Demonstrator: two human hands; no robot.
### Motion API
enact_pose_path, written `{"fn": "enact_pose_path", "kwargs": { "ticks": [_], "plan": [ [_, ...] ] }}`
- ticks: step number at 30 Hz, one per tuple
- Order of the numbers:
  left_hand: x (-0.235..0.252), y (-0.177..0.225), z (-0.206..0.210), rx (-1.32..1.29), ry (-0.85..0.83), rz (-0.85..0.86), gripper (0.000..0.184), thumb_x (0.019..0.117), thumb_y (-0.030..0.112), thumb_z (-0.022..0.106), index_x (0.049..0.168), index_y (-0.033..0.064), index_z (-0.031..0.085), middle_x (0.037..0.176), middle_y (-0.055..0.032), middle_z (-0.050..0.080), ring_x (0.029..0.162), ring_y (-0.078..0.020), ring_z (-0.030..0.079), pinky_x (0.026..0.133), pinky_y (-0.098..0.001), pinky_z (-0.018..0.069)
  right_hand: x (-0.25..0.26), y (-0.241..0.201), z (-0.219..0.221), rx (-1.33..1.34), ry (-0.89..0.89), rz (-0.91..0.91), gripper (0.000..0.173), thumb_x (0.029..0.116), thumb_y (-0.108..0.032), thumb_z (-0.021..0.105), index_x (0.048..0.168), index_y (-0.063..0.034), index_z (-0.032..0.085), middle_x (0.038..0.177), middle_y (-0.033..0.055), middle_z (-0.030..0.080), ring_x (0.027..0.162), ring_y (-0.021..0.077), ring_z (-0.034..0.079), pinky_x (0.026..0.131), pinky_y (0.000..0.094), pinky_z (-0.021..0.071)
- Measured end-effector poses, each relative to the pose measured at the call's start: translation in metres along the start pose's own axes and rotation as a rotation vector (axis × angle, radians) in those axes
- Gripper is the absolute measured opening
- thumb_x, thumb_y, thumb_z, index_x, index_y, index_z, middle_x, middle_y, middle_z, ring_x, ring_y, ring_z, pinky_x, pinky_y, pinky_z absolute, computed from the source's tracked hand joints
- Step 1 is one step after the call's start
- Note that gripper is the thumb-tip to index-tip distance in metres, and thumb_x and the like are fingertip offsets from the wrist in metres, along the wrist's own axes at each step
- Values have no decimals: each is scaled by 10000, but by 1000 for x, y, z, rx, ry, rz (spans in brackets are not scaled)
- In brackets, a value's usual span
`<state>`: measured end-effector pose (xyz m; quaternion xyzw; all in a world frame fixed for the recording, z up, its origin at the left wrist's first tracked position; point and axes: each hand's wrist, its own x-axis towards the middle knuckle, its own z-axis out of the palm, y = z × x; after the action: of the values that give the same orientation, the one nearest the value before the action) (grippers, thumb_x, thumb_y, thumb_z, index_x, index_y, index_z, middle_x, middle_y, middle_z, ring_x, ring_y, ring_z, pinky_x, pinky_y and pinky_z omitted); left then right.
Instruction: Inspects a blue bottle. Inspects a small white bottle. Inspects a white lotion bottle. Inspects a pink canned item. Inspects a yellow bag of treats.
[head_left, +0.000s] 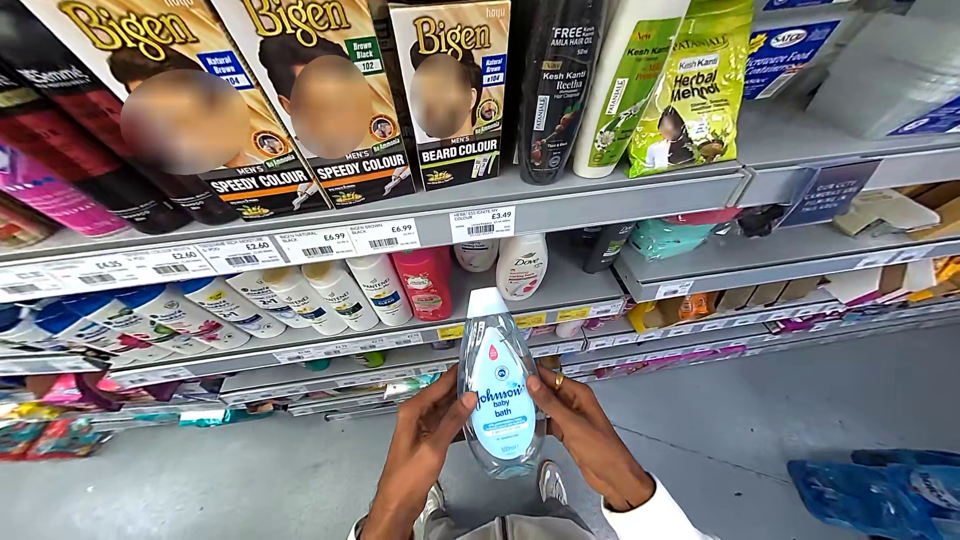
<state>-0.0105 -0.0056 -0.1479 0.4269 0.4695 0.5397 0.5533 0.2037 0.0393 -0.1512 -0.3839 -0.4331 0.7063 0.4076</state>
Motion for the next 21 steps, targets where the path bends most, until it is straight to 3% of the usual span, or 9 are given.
{"fn": "enact_pose_path", "kwargs": {
  "ticks": [8,15,21],
  "plan": [
    [1,3,-1,-57,9,-38,452,1016,114,558,1420,-87,524,1224,-191,706,1044,-292,731,807,-413,654,2,-8,-1,-184,25,-30,453,1038,-240,613,1407,22,580,1198,131,727,1037,232,733,841,362,644],
    [1,0,-3,-97,-23,-61,469,1010,108,580,1437,-75,517,1239,-203,698,1053,-311,727,817,-429,652,0,-16,-5,-159,9,18,422,1014,-204,654,1371,19,620,1206,151,724,1037,273,736,857,398,650],
    [1,2,-9,-214,-109,-106,512,995,187,650,1439,-41,537,1288,-210,671,1068,-323,720,775,-439,655,-1,-26,-14,-106,-59,70,390,1006,-199,662,1338,4,650,1182,153,727,1007,263,739,772,385,655]
  ]
}}
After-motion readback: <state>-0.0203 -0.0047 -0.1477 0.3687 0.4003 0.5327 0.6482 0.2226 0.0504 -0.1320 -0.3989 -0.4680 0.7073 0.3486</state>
